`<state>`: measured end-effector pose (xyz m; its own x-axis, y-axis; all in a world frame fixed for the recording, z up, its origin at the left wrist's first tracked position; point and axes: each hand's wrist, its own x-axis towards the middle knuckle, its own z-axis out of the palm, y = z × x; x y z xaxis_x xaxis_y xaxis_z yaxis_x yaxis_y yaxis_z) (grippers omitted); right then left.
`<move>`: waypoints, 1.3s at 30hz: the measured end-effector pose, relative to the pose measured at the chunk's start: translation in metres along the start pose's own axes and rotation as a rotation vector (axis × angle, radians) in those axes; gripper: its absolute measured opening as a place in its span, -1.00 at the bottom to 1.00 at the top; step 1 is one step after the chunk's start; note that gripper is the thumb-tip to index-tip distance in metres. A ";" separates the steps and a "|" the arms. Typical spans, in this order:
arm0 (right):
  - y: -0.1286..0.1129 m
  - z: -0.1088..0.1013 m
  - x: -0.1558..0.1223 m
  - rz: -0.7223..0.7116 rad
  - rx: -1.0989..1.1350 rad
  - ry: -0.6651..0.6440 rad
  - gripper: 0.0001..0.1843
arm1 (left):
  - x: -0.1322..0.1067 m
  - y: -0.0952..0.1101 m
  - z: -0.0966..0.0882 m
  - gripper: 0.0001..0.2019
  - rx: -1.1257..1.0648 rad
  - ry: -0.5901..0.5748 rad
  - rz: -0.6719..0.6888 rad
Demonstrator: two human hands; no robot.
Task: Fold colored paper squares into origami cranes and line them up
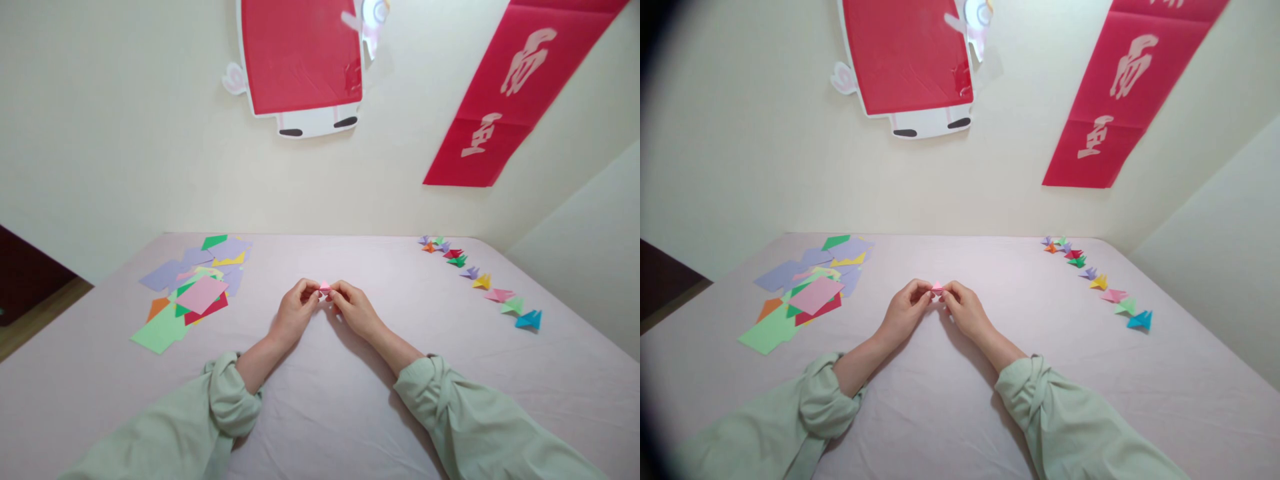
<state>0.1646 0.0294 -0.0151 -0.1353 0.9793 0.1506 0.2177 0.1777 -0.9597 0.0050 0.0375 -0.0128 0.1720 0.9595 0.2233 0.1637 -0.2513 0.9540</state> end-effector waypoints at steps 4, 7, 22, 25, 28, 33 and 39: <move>-0.001 0.000 -0.001 0.007 -0.051 -0.013 -0.74 | 0.001 -0.002 -0.001 -0.88 0.031 -0.014 0.017; 0.000 0.001 -0.001 -0.033 -0.110 -0.009 -0.77 | 0.001 -0.003 -0.001 -0.88 0.085 -0.005 0.024; 0.010 0.000 -0.001 -0.158 -0.373 0.108 -0.91 | -0.001 -0.007 -0.004 -0.90 0.436 -0.065 0.153; 0.010 -0.001 -0.002 -0.186 -0.476 0.076 -0.90 | -0.001 -0.011 -0.004 -0.91 0.503 -0.082 0.189; 0.008 -0.002 -0.003 -0.213 -0.580 0.052 -0.89 | -0.001 -0.015 -0.003 -0.91 0.538 -0.069 0.209; 0.007 -0.003 -0.004 -0.202 -0.707 0.043 -0.88 | 0.000 -0.017 -0.003 -0.83 0.523 -0.053 0.202; 0.005 -0.001 -0.005 -0.201 -0.746 0.046 -0.82 | 0.001 -0.016 -0.003 -0.85 0.471 -0.058 0.209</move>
<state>0.1676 0.0255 -0.0207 -0.2042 0.9216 0.3301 0.7891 0.3545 -0.5017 -0.0005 0.0426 -0.0268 0.2991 0.8772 0.3755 0.5376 -0.4801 0.6932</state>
